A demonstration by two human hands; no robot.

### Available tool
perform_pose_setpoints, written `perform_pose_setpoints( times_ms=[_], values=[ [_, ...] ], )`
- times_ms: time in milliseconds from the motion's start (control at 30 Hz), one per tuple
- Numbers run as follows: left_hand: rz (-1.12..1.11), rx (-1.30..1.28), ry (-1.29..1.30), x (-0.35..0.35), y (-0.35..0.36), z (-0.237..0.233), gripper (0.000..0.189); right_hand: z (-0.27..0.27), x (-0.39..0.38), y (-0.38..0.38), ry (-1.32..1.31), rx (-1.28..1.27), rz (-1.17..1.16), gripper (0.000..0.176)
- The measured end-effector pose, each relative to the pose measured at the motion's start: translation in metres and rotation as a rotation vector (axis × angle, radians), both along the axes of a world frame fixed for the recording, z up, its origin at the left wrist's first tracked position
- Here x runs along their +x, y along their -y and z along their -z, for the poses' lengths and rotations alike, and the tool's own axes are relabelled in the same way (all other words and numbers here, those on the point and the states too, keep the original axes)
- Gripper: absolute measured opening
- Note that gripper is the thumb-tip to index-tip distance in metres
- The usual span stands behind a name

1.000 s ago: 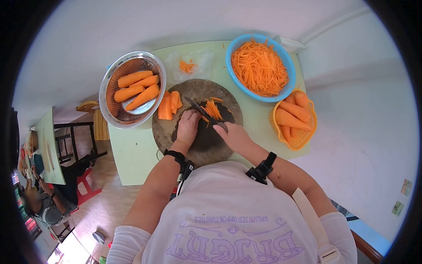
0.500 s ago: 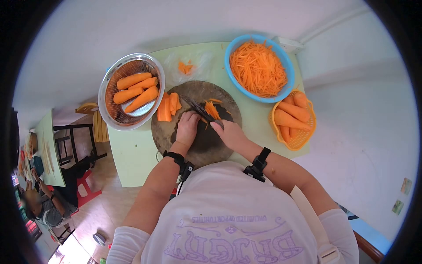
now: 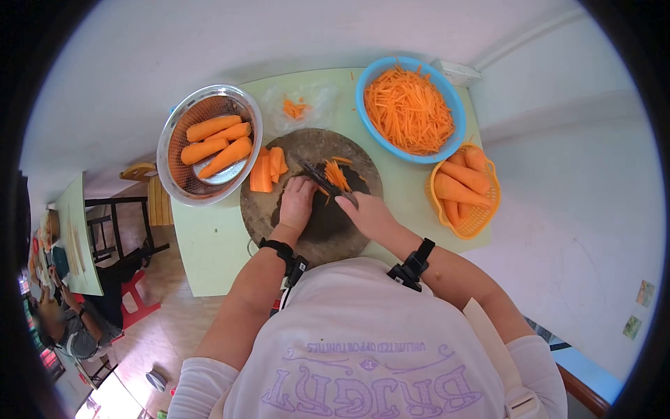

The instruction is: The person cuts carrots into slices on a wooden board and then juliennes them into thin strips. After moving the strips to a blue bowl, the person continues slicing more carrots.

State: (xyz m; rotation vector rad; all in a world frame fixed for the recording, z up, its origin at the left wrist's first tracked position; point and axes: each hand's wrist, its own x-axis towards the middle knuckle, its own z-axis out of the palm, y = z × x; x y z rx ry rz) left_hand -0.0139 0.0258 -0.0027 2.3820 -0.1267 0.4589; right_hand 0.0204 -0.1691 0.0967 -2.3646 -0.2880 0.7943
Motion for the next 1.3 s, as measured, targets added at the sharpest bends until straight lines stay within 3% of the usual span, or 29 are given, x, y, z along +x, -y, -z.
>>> perform_pose_setpoints(
  times_ms=[667, 767, 833, 1033, 1300],
  values=[
    [-0.001, 0.025, -0.017, 0.001, -0.001, -0.001, 0.011, -0.001, 0.002, -0.010, 0.088, -0.081, -0.043, 0.053],
    [0.005, -0.003, -0.022, 0.000, 0.000, 0.000, 0.010, 0.001, 0.007, -0.006, 0.031, -0.034, -0.012, 0.056],
    [-0.005, -0.020, 0.011, 0.000, 0.000, -0.001, 0.011, 0.006, 0.008, -0.005, -0.352, 0.059, 0.220, 0.055],
    [-0.008, 0.000, -0.034, 0.000, 0.000, -0.002, 0.011, -0.005, 0.001, -0.003, -0.073, 0.054, 0.037, 0.052],
    [-0.011, 0.009, -0.013, 0.000, 0.000, 0.001, 0.011, -0.008, 0.003, -0.002, -0.191, 0.059, 0.074, 0.053]
  ],
)
